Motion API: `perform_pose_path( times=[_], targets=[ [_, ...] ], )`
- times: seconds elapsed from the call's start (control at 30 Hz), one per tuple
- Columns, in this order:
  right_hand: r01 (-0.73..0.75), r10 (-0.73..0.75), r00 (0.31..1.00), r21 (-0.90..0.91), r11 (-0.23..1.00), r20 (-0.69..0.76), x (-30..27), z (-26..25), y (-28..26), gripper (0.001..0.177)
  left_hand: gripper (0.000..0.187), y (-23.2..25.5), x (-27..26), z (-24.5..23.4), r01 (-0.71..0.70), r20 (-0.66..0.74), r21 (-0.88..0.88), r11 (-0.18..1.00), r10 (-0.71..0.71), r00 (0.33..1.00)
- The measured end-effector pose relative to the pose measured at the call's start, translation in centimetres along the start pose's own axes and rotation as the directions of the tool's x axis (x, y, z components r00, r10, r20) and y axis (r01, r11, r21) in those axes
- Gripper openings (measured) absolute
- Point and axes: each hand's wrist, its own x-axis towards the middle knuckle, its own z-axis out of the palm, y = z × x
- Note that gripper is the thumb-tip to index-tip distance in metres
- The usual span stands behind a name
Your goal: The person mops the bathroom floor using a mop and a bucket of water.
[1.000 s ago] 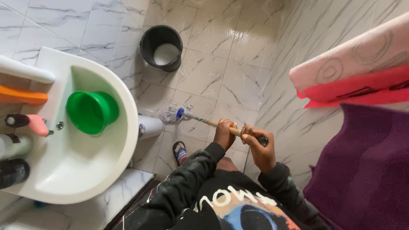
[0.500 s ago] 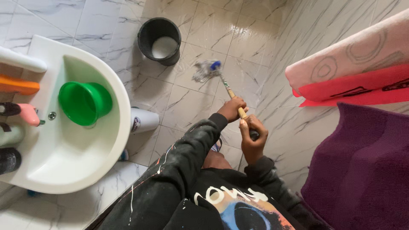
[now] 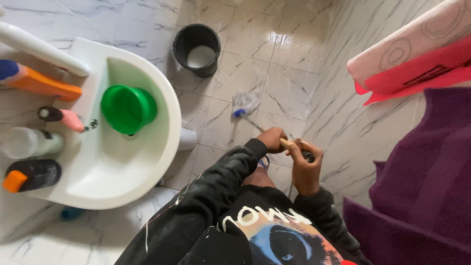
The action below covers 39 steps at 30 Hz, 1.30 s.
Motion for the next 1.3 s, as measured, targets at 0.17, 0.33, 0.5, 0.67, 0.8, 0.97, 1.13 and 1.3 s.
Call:
perform_pose_path(
  times=[0.17,0.33,0.5,0.67,0.8,0.97,1.13,1.3],
  targets=[
    [-0.042,0.022,0.99,0.143,0.989,0.136,-3.9,2.0,-0.6,0.03,0.027,-0.8,-6.7,1.1,0.113,0.009,-0.061,0.992,-0.112,0.994],
    [-0.147,0.111,0.968,0.149,0.978,0.225,-7.5,3.6,0.3,0.031,0.03,-2.7,-12.0,2.4,0.223,0.078,-0.063,0.973,-0.218,0.973],
    [-0.158,0.13,0.94,0.064,0.985,0.315,-9.0,3.7,1.5,0.039,0.024,-4.2,-15.2,3.6,0.163,0.015,-0.087,0.983,-0.163,0.987],
    [-0.107,0.096,0.924,0.009,0.994,0.369,-9.4,3.3,1.9,0.031,0.022,-5.0,-16.2,4.6,0.131,-0.068,-0.087,0.988,-0.137,0.988],
    [-0.11,0.112,0.959,-0.022,0.994,0.26,-9.6,2.5,2.9,0.024,0.016,-4.5,-16.1,6.9,0.082,-0.205,-0.148,0.986,-0.112,0.972],
    [-0.132,0.12,0.958,0.031,0.991,0.261,-8.5,-0.4,2.6,0.023,0.019,-1.4,-14.3,9.2,-0.04,-0.498,-0.104,0.994,-0.018,0.867],
    [-0.007,-0.004,0.985,0.064,0.998,0.172,-4.6,-3.8,1.9,0.028,0.023,3.3,-8.3,9.1,-0.002,-0.571,-0.165,0.986,-0.094,0.816],
    [0.085,-0.081,0.991,-0.037,0.996,0.106,0.1,-6.6,-0.9,0.023,0.032,6.7,-0.9,8.0,-0.081,-0.684,-0.246,0.966,-0.114,0.721]
  ],
)
